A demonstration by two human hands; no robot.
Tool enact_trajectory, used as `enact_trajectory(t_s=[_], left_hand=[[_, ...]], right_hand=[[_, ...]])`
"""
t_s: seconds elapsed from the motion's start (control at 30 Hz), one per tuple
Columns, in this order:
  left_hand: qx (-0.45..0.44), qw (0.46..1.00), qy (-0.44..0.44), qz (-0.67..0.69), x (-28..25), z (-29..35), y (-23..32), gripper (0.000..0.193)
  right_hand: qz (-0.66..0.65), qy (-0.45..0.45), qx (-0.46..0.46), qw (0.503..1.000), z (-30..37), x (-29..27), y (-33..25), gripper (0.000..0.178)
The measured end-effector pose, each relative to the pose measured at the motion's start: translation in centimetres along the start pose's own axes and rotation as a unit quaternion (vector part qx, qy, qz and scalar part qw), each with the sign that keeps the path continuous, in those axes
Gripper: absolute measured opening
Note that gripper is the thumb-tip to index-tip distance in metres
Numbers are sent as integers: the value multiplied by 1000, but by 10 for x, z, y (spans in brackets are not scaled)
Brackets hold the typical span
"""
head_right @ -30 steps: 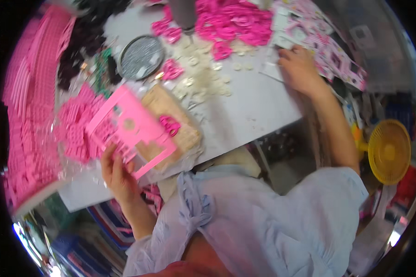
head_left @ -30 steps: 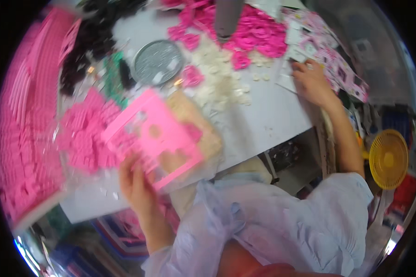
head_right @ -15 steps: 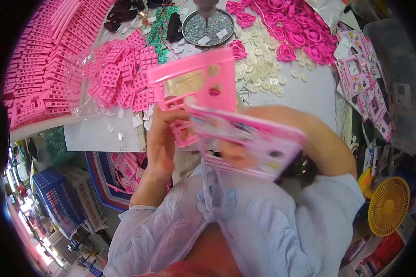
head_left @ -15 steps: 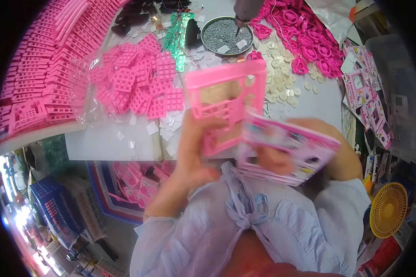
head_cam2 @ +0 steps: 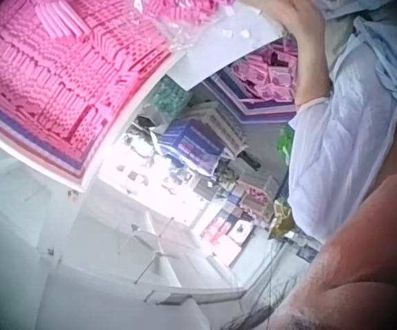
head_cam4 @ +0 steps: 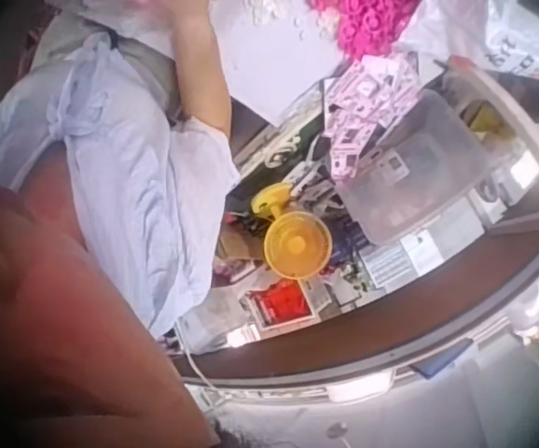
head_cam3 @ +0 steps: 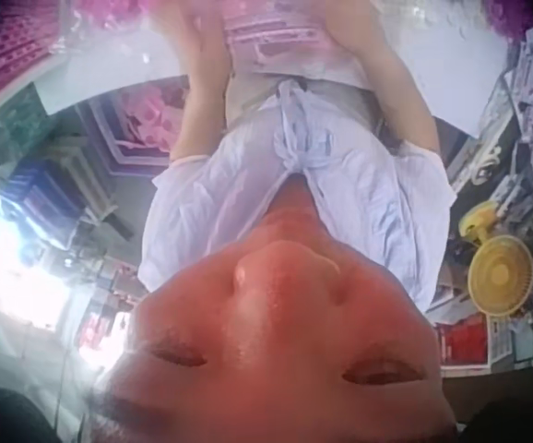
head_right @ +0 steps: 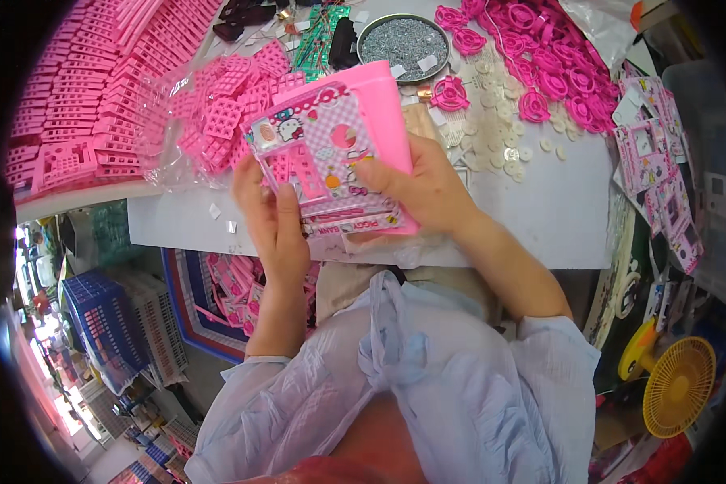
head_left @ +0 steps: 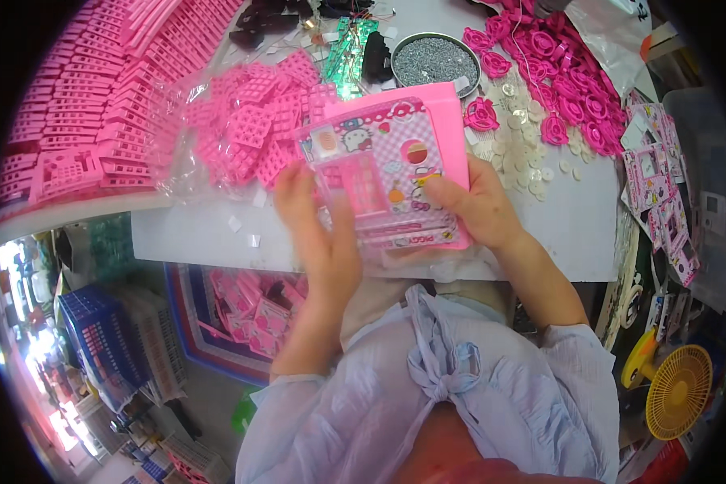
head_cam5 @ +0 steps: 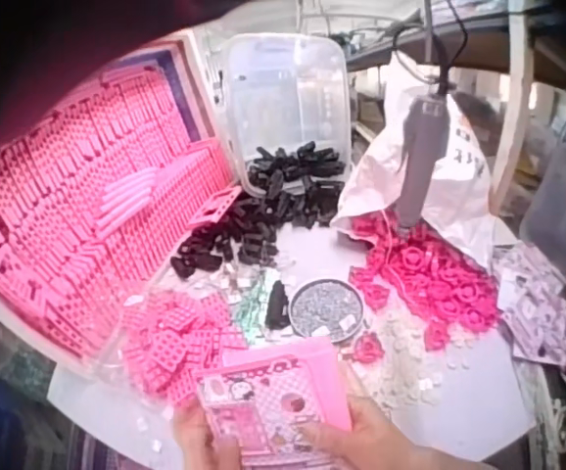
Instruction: Assembling a pink toy piggy bank by installing electronic components and attaching decorative parts.
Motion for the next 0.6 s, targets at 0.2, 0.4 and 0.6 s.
enact_trajectory(t_s=[0.2,0.4,0.6], left_hand=[[8,999,-39,21,14,-15,17,103],[8,998,-65,12,20,-6,6,109],[-39,996,-84,1,28,-2,-3,109]], right_hand=[[100,51,-111,987,8,23,-26,42],[111,48,-62,991,13,11,-17,53],[235,59,-105,965,14,15,-27,67]])
Point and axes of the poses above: each hand's wrist, its own z-axis away from the middle knuckle, its own x-axis out of the palm, y = z × x, the point moved 10 cm from there along -z, towards the middle knuckle, and after that the axes turned 13 degrees about -y, right-handed, at the moved point
